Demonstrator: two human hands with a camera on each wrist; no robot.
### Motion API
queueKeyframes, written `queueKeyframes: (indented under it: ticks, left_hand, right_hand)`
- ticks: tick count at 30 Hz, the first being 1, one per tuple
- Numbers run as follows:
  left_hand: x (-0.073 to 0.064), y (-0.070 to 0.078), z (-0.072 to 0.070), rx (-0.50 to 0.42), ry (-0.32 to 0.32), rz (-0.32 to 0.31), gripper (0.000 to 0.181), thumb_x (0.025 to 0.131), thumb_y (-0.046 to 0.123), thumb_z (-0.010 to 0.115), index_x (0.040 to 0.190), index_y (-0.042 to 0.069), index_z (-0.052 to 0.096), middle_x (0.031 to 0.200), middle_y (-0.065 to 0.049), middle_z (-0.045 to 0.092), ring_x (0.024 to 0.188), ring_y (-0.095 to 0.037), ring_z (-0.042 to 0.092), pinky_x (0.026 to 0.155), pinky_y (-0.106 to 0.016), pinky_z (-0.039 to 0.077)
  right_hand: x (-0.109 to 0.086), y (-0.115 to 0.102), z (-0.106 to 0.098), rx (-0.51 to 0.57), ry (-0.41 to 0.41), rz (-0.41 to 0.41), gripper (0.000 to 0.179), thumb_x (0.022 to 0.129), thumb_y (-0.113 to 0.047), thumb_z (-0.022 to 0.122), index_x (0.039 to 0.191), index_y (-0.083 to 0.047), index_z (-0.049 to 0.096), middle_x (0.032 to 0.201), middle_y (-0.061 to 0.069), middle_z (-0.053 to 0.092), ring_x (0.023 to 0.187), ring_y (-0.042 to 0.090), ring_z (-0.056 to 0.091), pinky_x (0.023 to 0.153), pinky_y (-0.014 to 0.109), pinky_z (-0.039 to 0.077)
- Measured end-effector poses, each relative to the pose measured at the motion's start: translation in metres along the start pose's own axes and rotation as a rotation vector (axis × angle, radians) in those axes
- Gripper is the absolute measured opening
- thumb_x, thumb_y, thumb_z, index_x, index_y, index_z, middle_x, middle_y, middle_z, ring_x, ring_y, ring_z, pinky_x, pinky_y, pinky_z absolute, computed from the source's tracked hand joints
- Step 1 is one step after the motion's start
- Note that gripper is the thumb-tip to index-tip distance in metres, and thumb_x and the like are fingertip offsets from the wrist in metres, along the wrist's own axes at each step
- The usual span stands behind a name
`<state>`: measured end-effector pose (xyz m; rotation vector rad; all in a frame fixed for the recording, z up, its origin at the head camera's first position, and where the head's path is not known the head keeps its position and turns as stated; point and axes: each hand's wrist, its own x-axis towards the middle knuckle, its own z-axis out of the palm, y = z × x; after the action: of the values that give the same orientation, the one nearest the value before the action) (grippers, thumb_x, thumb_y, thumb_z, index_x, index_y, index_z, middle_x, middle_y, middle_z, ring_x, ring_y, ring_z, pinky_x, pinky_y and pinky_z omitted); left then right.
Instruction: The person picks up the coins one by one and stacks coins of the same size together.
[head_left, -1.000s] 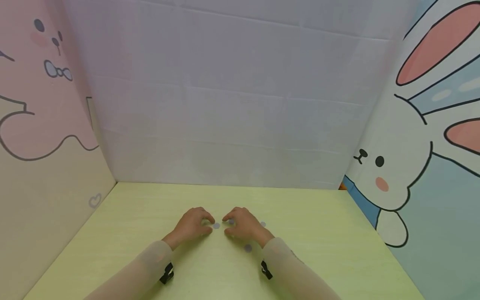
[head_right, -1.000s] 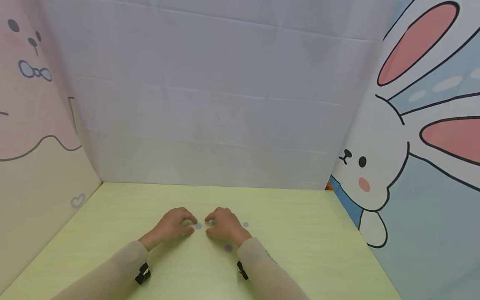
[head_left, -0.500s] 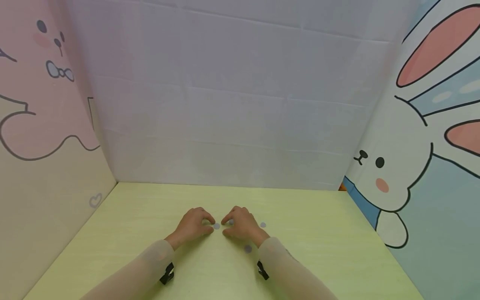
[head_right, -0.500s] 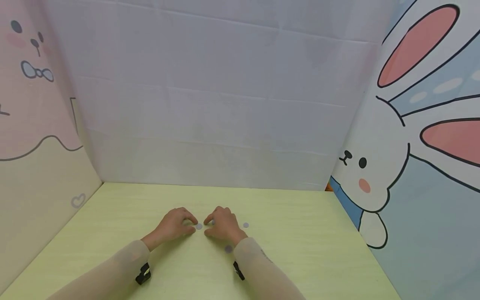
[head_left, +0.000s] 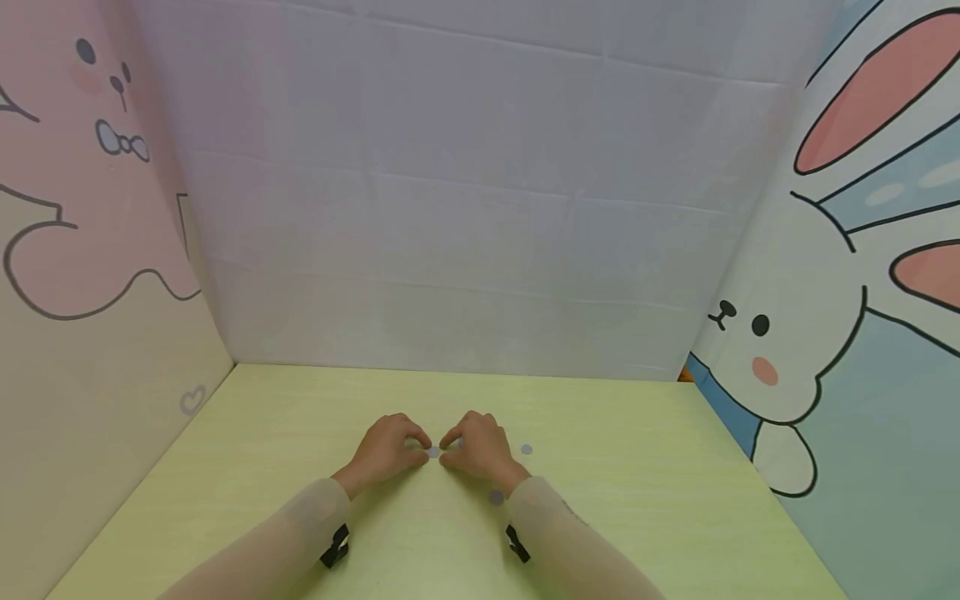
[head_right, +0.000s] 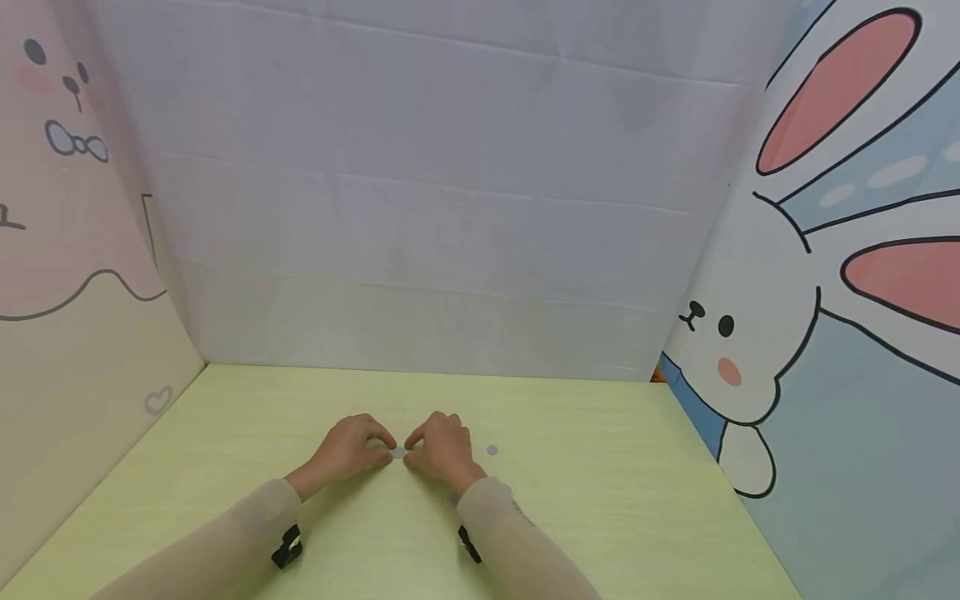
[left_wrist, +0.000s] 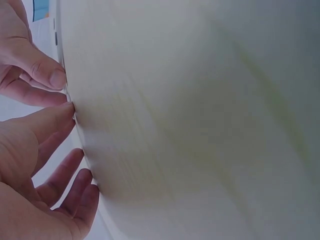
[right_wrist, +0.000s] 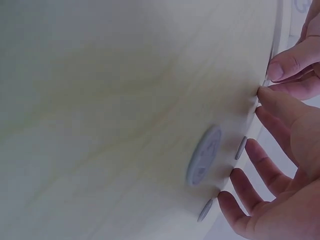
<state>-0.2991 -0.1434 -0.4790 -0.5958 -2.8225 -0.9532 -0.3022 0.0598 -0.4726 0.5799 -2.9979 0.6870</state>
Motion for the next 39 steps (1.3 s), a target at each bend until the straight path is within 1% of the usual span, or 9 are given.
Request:
queueKeyframes:
  ticks: [3, 11, 16, 19, 21, 25, 32, 36, 39]
  left_hand:
    - [0.0, 0.0, 0.0, 0.002, 0.001, 0.004, 0.011, 0.083, 0.011, 0.09, 0.09, 0.017, 0.084, 0.096, 0.001, 0.074, 0.096, -0.026, 0.067, 0.09, -0.051, 0.055]
    - [0.002, -0.001, 0.003, 0.017, 0.005, -0.018, 0.011, 0.083, 0.011, 0.091, 0.086, 0.019, 0.084, 0.092, 0.002, 0.073, 0.094, -0.023, 0.067, 0.089, -0.048, 0.055]
    - [0.002, -0.001, 0.003, 0.004, 0.004, -0.01, 0.009, 0.083, 0.01, 0.09, 0.085, 0.017, 0.084, 0.089, 0.002, 0.073, 0.09, -0.021, 0.066, 0.082, -0.044, 0.055]
    - [0.001, 0.0, 0.002, -0.012, 0.005, 0.001, 0.007, 0.084, 0.008, 0.088, 0.085, 0.014, 0.085, 0.088, 0.001, 0.073, 0.086, -0.02, 0.065, 0.077, -0.04, 0.053]
    - [0.001, 0.002, 0.001, -0.017, 0.003, 0.0, 0.006, 0.084, 0.008, 0.088, 0.085, 0.013, 0.085, 0.087, 0.001, 0.073, 0.085, -0.019, 0.063, 0.076, -0.038, 0.052]
    - [0.0, 0.003, 0.0, -0.02, -0.006, -0.014, 0.007, 0.084, 0.008, 0.089, 0.084, 0.014, 0.085, 0.087, 0.002, 0.072, 0.085, -0.016, 0.062, 0.077, -0.038, 0.052]
    - [-0.003, 0.003, 0.001, -0.024, -0.016, -0.035, 0.009, 0.083, 0.009, 0.09, 0.083, 0.016, 0.085, 0.088, 0.004, 0.072, 0.086, -0.016, 0.063, 0.078, -0.039, 0.053]
    - [-0.007, 0.003, 0.0, -0.012, -0.017, -0.033, 0.009, 0.083, 0.011, 0.091, 0.082, 0.018, 0.085, 0.089, 0.005, 0.072, 0.089, -0.017, 0.065, 0.08, -0.04, 0.054]
    - [-0.009, 0.004, -0.001, -0.002, -0.01, -0.01, 0.01, 0.082, 0.011, 0.091, 0.082, 0.018, 0.084, 0.088, 0.005, 0.073, 0.089, -0.017, 0.065, 0.08, -0.041, 0.055]
  right_hand:
    - [0.0, -0.002, 0.001, 0.017, 0.013, 0.008, 0.015, 0.089, -0.029, 0.087, 0.101, -0.021, 0.087, 0.111, 0.006, 0.067, 0.101, 0.03, 0.058, 0.082, 0.051, 0.053]
    - [0.002, -0.004, 0.006, 0.026, 0.042, 0.004, 0.011, 0.089, -0.027, 0.088, 0.098, -0.021, 0.087, 0.11, 0.006, 0.069, 0.099, 0.029, 0.057, 0.082, 0.048, 0.051]
    - [0.002, -0.004, 0.008, 0.003, 0.045, 0.005, 0.011, 0.089, -0.029, 0.088, 0.098, -0.023, 0.087, 0.11, 0.005, 0.068, 0.097, 0.028, 0.057, 0.082, 0.048, 0.052]
    - [0.002, -0.005, 0.007, -0.001, 0.054, -0.011, 0.01, 0.089, -0.029, 0.088, 0.096, -0.022, 0.087, 0.108, 0.005, 0.069, 0.096, 0.029, 0.058, 0.081, 0.051, 0.053]
    - [0.001, -0.005, 0.007, -0.008, 0.054, -0.017, 0.009, 0.089, -0.029, 0.088, 0.095, -0.023, 0.087, 0.107, 0.004, 0.069, 0.097, 0.029, 0.06, 0.083, 0.052, 0.054]
    - [0.0, -0.006, 0.006, -0.02, 0.053, -0.032, 0.007, 0.089, -0.029, 0.088, 0.093, -0.023, 0.087, 0.108, 0.004, 0.071, 0.099, 0.03, 0.063, 0.083, 0.053, 0.055]
    - [-0.004, -0.009, 0.005, -0.028, 0.05, -0.032, 0.007, 0.087, -0.029, 0.09, 0.091, -0.024, 0.087, 0.107, 0.003, 0.072, 0.097, 0.027, 0.062, 0.083, 0.05, 0.054]
    - [-0.006, -0.011, 0.006, -0.039, 0.054, -0.049, 0.007, 0.087, -0.03, 0.089, 0.091, -0.025, 0.087, 0.106, 0.002, 0.072, 0.096, 0.026, 0.062, 0.081, 0.047, 0.053]
    - [-0.007, -0.012, 0.007, -0.058, 0.06, -0.057, 0.006, 0.088, -0.03, 0.089, 0.091, -0.026, 0.087, 0.106, 0.002, 0.073, 0.097, 0.027, 0.062, 0.081, 0.046, 0.052]
